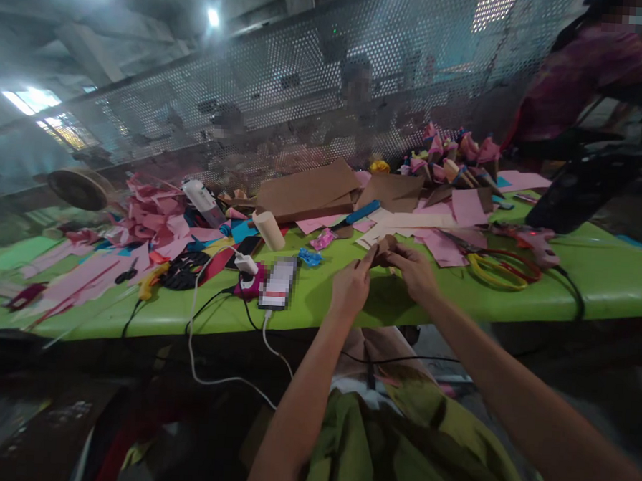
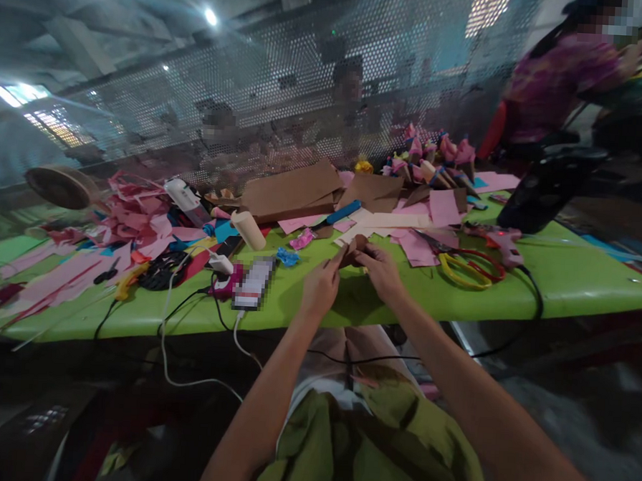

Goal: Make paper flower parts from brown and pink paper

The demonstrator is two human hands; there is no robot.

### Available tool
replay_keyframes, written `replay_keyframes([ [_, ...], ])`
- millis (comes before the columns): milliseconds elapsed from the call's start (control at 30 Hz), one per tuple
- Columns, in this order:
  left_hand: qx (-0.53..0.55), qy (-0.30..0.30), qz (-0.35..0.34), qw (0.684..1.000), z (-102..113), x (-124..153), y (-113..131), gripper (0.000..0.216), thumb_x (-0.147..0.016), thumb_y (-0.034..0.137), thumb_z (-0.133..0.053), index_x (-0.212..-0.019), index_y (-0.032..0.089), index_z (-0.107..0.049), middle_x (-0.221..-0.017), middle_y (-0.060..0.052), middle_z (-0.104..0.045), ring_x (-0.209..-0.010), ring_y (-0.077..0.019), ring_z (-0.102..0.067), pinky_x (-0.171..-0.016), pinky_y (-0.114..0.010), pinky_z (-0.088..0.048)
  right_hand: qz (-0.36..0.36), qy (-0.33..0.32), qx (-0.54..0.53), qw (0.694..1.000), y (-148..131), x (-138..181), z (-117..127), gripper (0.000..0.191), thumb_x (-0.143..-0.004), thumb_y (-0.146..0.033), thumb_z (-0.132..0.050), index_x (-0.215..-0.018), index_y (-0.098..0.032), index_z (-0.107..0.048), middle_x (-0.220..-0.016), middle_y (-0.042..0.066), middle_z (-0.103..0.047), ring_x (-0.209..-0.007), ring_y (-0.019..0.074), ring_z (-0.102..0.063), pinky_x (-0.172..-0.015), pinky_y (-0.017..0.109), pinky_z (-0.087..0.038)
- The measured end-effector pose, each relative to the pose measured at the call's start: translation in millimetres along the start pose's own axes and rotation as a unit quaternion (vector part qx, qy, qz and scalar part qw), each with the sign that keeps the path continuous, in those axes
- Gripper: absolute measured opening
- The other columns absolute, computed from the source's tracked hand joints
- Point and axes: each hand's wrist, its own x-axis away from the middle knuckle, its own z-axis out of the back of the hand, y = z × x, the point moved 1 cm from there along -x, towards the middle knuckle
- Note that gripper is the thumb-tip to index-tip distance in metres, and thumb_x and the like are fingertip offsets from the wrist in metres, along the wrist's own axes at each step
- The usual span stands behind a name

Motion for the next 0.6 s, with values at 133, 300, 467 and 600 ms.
replay_keyframes([
  [133,-0.036,-0.014,0.009,0.999,2.1,0.2,1.5,0.06,-0.096,0.009,-0.042,-0.154,0.024,-0.046,-0.106,-0.011,-0.071,-0.086,-0.0204,-0.066,-0.08,-0.027,-0.051,-0.02,0.005,-0.004,1.0,2.0,0.4,0.1,0.025,-0.066,-0.048,-0.077,-0.074,-0.024,-0.072,-0.072,0.001,-0.071,-0.068,0.0193,-0.065,-0.069,0.034,-0.054],
  [300,-0.035,-0.014,0.012,0.999,0.3,-0.3,-0.7,0.059,-0.096,0.007,-0.04,-0.151,0.025,-0.05,-0.104,-0.011,-0.069,-0.084,-0.0205,-0.065,-0.079,-0.028,-0.051,-0.04,0.012,-0.008,0.999,3.2,1.9,0.2,0.04,-0.073,-0.064,-0.071,-0.066,-0.024,-0.07,-0.067,0.003,-0.072,-0.065,0.0213,-0.067,-0.067,0.035,-0.056],
  [467,-0.028,-0.016,0.004,0.999,-2.8,-0.7,-2.2,0.058,-0.095,0.005,-0.04,-0.148,0.025,-0.055,-0.102,-0.011,-0.07,-0.085,-0.0203,-0.066,-0.081,-0.028,-0.052,-0.041,0.001,0.002,0.999,0.9,2.8,0.1,0.047,-0.071,-0.069,-0.073,-0.065,-0.023,-0.07,-0.068,0.004,-0.071,-0.066,0.0209,-0.066,-0.067,0.035,-0.054],
  [600,0.046,-0.001,0.019,0.999,-1.6,-1.2,-3.9,0.057,-0.097,0.008,-0.039,-0.15,0.023,-0.052,-0.114,-0.013,-0.072,-0.098,-0.0232,-0.068,-0.091,-0.034,-0.053,-0.028,-0.013,0.023,0.999,0.1,1.7,3.0,0.039,-0.065,-0.059,-0.083,-0.069,-0.022,-0.069,-0.066,0.0,-0.067,-0.064,0.0168,-0.059,-0.063,0.031,-0.047],
])
